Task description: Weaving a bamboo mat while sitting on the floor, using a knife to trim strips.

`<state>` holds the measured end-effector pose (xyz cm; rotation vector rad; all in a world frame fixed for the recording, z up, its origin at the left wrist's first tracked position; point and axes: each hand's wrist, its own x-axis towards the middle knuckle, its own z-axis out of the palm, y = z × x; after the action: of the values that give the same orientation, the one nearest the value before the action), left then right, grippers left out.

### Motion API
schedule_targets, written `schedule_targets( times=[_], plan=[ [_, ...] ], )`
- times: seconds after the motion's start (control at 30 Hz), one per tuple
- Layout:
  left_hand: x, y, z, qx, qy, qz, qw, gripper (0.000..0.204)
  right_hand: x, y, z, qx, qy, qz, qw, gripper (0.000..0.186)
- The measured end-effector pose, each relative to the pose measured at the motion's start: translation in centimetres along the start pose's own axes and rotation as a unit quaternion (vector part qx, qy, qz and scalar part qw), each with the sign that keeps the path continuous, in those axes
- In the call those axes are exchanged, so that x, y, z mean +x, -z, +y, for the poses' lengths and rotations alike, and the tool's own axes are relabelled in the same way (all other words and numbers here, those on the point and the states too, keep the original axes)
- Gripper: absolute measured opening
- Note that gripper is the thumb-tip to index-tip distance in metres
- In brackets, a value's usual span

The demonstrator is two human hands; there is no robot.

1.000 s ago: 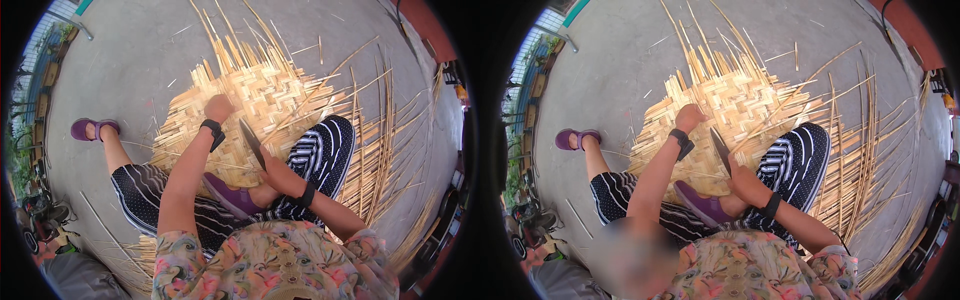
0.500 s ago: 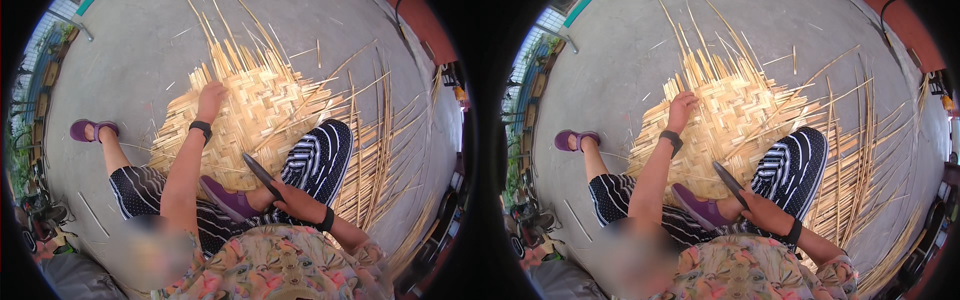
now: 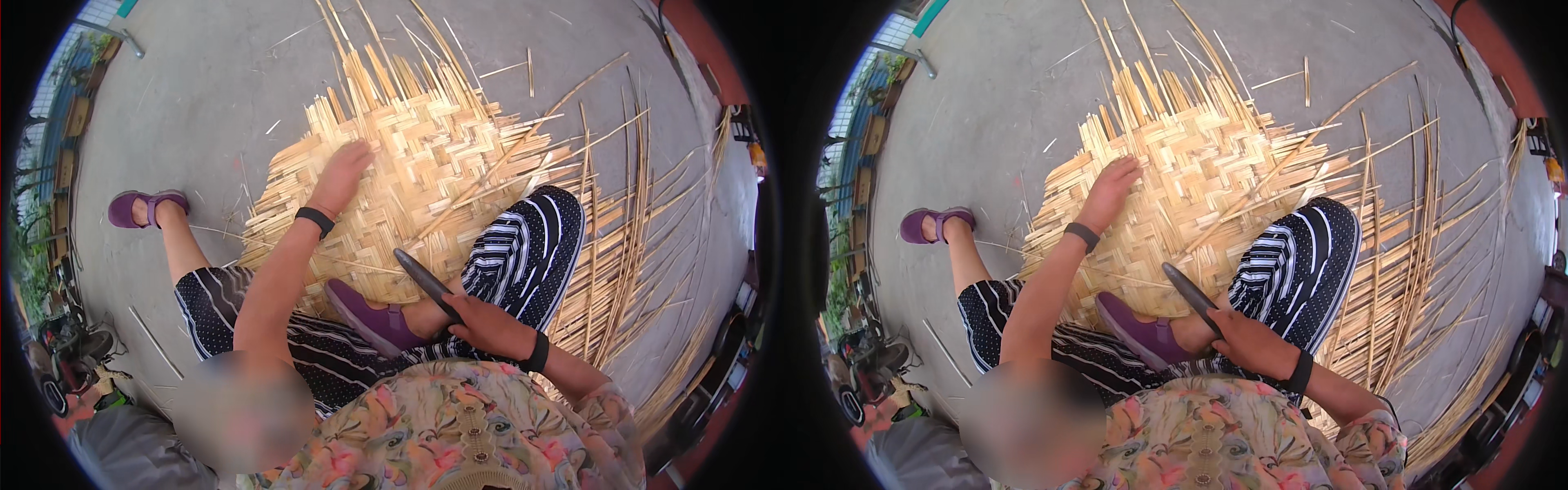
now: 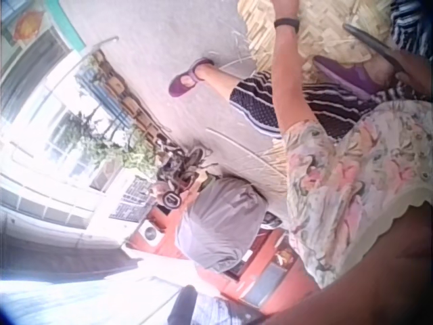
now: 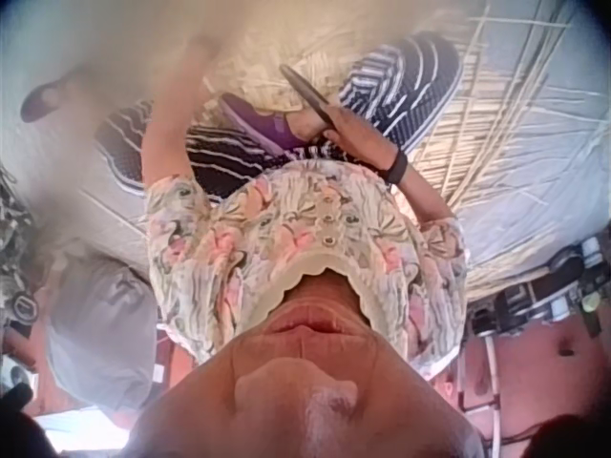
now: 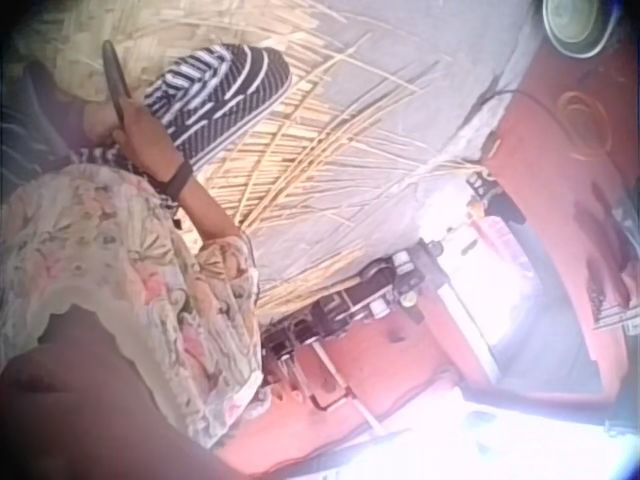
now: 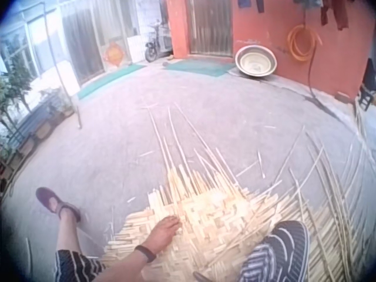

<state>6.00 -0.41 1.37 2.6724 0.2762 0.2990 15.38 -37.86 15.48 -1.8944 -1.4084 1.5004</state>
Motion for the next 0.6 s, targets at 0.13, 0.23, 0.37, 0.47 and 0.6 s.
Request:
schedule_targets(
  times=[0.13, 0.23, 0.37, 0.47, 0.6],
  plan=[
    [-0.5, -0.1, 1.7, 0.007, -0.029, -0.015, 0.999, 0.042, -0.1, 0.3, 0.1, 0.008, -0.019, -0.009, 1.0, 0.059],
    [-1.9, -0.2, 1.9, 0.036, -0.047, -0.021, 0.998, 0.043, -0.1, -0.3, 0.6, 0.003, 0.02, 0.013, 1.0, 0.059],
    [-1.8, 0.9, 2.9, 0.063, -0.039, -0.126, 0.989, 0.061, -0.1, 0.4, 0.4, 0.008, -0.022, -0.016, 1.0, 0.059],
    [-1.3, 2.4, 4.0, 0.131, -0.088, -0.182, 0.971, 0.066, 0.0, 0.0, 0.8, 0.015, -0.004, -0.004, 1.0, 0.06],
    [-1.1, 4.7, 4.6, 0.154, -0.112, -0.256, 0.948, 0.063, -0.4, 1.0, 0.1, 0.014, -0.011, -0.02, 1.0, 0.06]
  ],
)
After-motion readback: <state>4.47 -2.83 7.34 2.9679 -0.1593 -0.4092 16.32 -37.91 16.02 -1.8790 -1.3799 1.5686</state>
